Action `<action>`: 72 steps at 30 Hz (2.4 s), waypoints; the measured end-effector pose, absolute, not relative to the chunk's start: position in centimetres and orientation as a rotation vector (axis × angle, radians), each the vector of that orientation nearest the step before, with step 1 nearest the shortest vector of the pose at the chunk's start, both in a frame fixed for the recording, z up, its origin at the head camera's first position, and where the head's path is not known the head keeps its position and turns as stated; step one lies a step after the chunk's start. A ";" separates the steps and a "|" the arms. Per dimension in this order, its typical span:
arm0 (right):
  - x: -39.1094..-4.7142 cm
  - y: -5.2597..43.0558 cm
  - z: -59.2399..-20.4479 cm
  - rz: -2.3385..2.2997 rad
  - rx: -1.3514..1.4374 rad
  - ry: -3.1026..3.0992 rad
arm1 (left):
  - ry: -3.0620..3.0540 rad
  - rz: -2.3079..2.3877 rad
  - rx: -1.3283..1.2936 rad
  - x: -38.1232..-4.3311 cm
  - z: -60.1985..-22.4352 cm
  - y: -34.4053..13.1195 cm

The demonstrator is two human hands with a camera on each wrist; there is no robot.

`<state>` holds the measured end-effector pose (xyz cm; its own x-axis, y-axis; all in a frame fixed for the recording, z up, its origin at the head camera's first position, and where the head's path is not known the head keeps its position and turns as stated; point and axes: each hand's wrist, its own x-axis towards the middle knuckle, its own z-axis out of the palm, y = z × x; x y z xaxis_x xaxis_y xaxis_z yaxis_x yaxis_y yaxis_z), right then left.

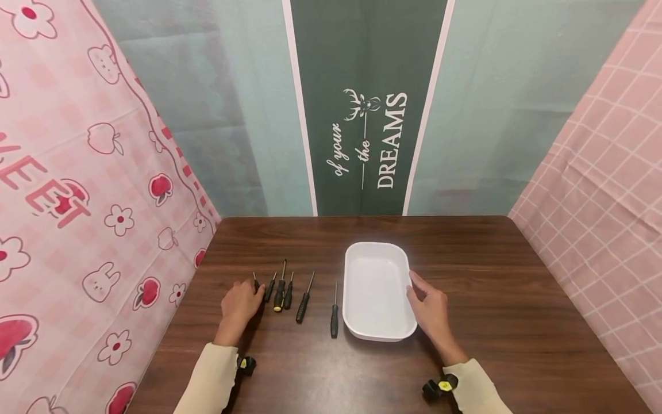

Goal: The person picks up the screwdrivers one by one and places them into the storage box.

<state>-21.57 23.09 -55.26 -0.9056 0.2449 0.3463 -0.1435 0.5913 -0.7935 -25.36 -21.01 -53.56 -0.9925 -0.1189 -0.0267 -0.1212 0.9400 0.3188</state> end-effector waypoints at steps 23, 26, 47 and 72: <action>-21.8 22.6 -55.0 1.268 -0.050 -2.394 | 3.066 0.530 -0.183 -25.0 -53.5 -21.1; -21.8 22.5 -55.0 1.268 -0.044 -2.403 | 3.073 0.530 -0.183 -25.1 -53.5 -21.1; -21.9 22.4 -55.0 1.267 -0.031 -2.392 | 3.091 0.516 -0.184 -25.0 -53.6 -21.0; -22.0 22.2 -55.2 1.294 0.007 -2.380 | 3.073 0.489 -0.153 -25.0 -53.5 -21.0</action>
<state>-21.97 22.24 -55.17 -0.9080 0.1960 0.3704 -0.2044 0.5645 -0.7997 -24.96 -20.96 -53.53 -0.9948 -0.0930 -0.0414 -0.1013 0.9458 0.3086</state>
